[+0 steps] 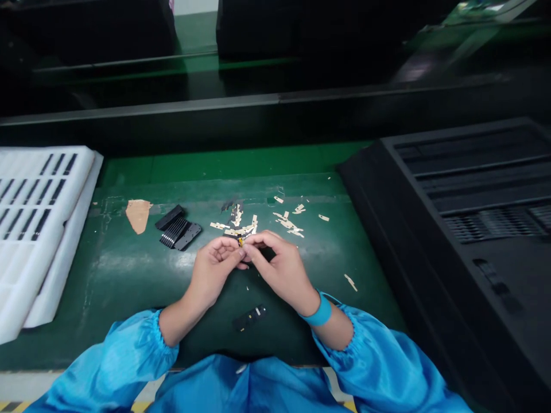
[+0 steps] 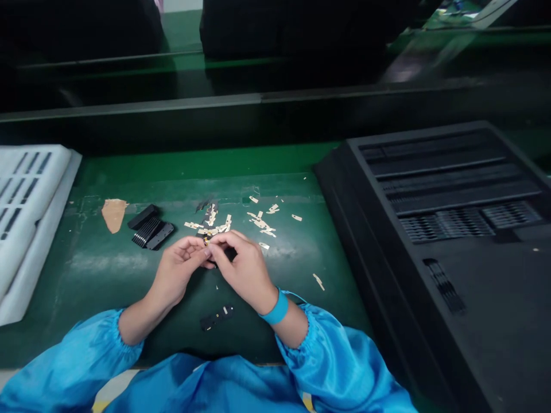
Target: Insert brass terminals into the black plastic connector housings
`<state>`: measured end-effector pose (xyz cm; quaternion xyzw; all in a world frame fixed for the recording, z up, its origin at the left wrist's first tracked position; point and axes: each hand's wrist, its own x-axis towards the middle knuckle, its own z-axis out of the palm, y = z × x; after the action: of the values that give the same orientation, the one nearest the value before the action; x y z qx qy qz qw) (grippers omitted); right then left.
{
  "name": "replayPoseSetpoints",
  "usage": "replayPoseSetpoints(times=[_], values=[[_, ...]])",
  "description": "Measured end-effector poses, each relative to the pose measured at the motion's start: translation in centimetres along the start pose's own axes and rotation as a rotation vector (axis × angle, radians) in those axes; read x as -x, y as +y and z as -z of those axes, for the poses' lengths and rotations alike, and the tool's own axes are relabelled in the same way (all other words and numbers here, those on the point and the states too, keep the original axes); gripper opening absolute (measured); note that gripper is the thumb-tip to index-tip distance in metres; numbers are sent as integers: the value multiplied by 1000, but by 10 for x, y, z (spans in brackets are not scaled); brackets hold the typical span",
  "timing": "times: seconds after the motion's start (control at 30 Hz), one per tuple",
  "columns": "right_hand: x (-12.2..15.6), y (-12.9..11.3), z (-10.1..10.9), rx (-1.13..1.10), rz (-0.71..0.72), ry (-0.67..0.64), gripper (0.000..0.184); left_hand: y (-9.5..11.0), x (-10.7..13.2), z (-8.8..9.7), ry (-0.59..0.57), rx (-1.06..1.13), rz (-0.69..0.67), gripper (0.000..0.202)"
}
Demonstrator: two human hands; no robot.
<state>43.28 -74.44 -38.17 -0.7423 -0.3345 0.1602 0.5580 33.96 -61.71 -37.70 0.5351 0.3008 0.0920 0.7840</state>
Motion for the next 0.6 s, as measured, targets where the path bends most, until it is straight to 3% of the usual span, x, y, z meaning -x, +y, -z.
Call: replayPoseSetpoints(times=[0.1, 0.27, 0.5, 0.6], values=[[-1, 1, -1, 10, 11, -6, 12, 0, 0, 1, -28, -37, 23, 30], [-4, 3, 8, 241, 160, -87, 19, 4, -1, 10, -149, -227, 23, 26], [-5, 7, 9, 402, 242, -159, 21, 6, -4, 18, -113, -289, 22, 29], [-4, 6, 10, 426, 269, -94, 21, 4, -5, 17, -103, -298, 11, 26]])
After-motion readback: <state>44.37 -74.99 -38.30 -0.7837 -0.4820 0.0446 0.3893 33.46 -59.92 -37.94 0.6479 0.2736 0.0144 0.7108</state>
